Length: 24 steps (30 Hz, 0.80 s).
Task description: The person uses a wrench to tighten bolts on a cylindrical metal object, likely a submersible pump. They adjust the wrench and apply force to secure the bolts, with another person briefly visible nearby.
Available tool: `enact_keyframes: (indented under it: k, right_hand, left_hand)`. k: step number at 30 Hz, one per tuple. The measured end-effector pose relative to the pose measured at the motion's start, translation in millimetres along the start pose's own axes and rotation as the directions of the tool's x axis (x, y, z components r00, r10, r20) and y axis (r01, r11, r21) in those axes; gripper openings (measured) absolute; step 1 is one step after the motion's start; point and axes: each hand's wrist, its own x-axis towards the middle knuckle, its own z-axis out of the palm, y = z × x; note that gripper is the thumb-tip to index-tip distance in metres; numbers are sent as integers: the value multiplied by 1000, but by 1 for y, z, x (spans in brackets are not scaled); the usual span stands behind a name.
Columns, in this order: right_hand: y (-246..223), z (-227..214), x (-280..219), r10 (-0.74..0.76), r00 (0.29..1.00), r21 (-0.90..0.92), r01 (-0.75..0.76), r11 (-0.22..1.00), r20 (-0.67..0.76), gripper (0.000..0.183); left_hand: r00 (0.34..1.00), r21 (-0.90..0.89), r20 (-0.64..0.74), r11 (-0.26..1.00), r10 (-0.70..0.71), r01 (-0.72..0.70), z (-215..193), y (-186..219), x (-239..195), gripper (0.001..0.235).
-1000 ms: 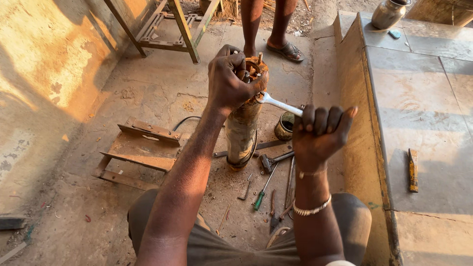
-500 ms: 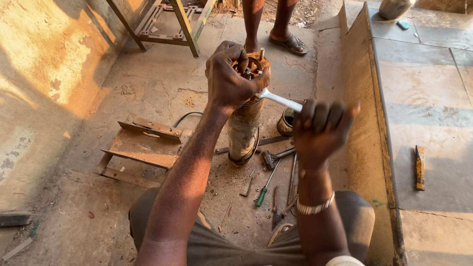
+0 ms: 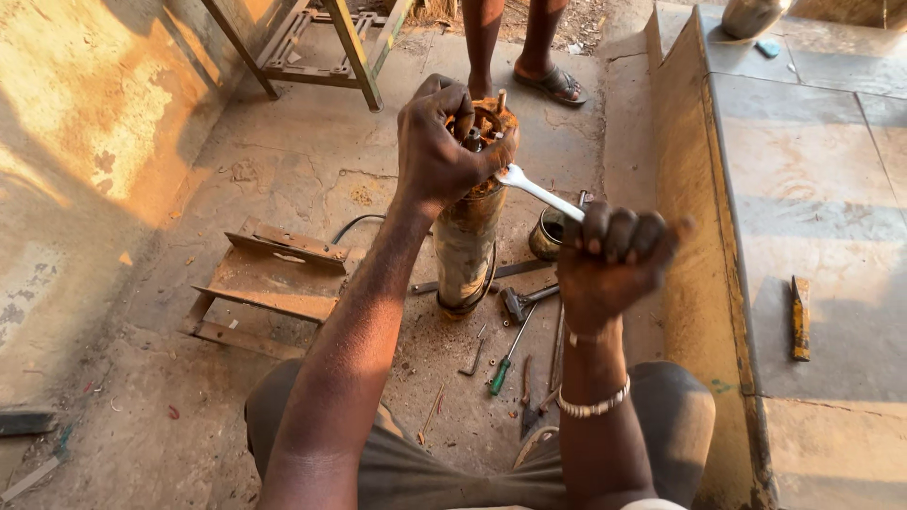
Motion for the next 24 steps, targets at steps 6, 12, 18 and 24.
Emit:
enact_keyframes:
  k: [6,12,18,24]
  right_hand:
    - [7,-28,42,223,969,115,-234,965,101,69]
    - [13,-46,65,425,902,351,-424,835,79,64]
    - [9,-43,44,305,952,155,-306,939,35,61]
    - [14,-1,-9,-72,973,-163,110,980,218,58]
  left_hand:
    - [998,-20,24,998,-59,59,0,1,0,49]
    - [1000,-7,15,1000,23,-23,4,-9,-1,50]
    - [998,132,-41,990,-51,56,11,-7,-6,46]
    - [995,64,-89,997,-37,43,8,6,0,51]
